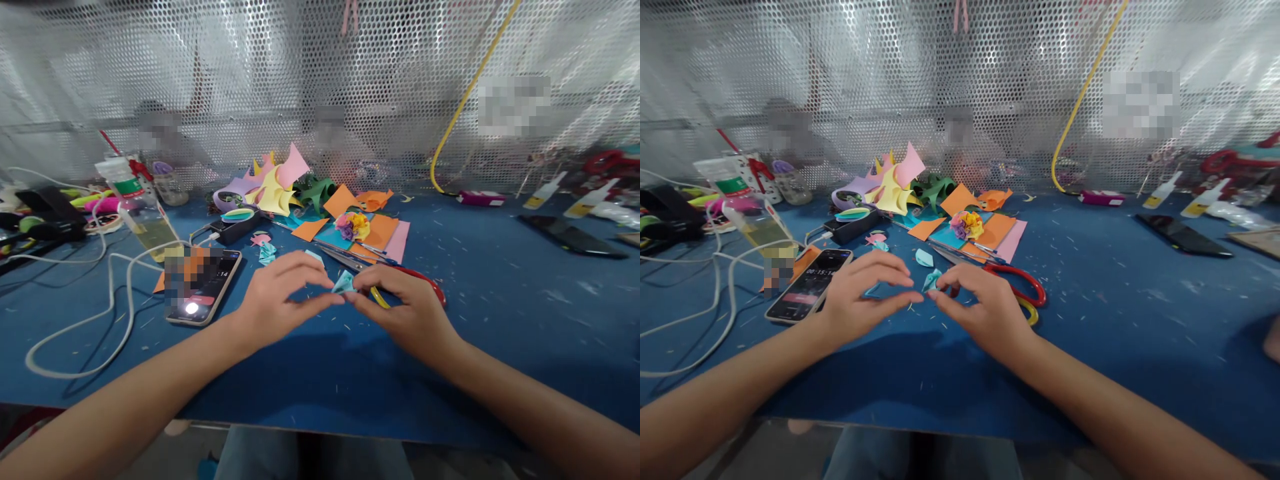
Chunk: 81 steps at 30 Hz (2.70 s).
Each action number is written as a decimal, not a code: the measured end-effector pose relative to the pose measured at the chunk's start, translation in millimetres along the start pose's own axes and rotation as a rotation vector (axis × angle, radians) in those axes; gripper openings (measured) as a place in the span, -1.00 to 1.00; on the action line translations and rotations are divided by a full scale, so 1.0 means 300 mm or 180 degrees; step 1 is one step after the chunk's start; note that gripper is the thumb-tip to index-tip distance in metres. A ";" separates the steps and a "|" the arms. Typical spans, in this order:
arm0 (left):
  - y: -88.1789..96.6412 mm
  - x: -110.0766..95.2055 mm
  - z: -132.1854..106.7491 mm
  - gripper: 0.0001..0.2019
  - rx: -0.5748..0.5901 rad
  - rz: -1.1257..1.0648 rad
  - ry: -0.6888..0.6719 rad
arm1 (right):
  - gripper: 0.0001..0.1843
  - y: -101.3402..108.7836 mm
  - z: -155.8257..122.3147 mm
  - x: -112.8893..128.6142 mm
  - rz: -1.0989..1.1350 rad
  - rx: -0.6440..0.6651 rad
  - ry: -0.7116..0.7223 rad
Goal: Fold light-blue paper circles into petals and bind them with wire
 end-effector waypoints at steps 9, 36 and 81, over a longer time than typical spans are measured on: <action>-0.032 -0.015 -0.016 -0.92 0.0226 0.0181 -0.0009 | -0.97 0.000 -0.004 0.016 0.0321 0.0121 0.0090; -0.052 0.024 -0.014 -0.98 0.0658 -0.0873 0.1740 | -0.96 0.005 -0.018 0.039 -0.0623 0.0121 0.0690; -0.063 0.044 -0.011 -0.87 0.1345 -0.1481 0.2049 | -0.80 0.024 -0.053 0.080 -0.1389 0.0489 0.2367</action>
Point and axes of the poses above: each hand's wrist, its own z-axis towards the middle knuckle, its own y-axis out of the back of the hand, x = y × z, the point moved 4 cm from there along z, towards the middle knuckle, and after that the axes turned 3 degrees about z, right-handed, at the moved point
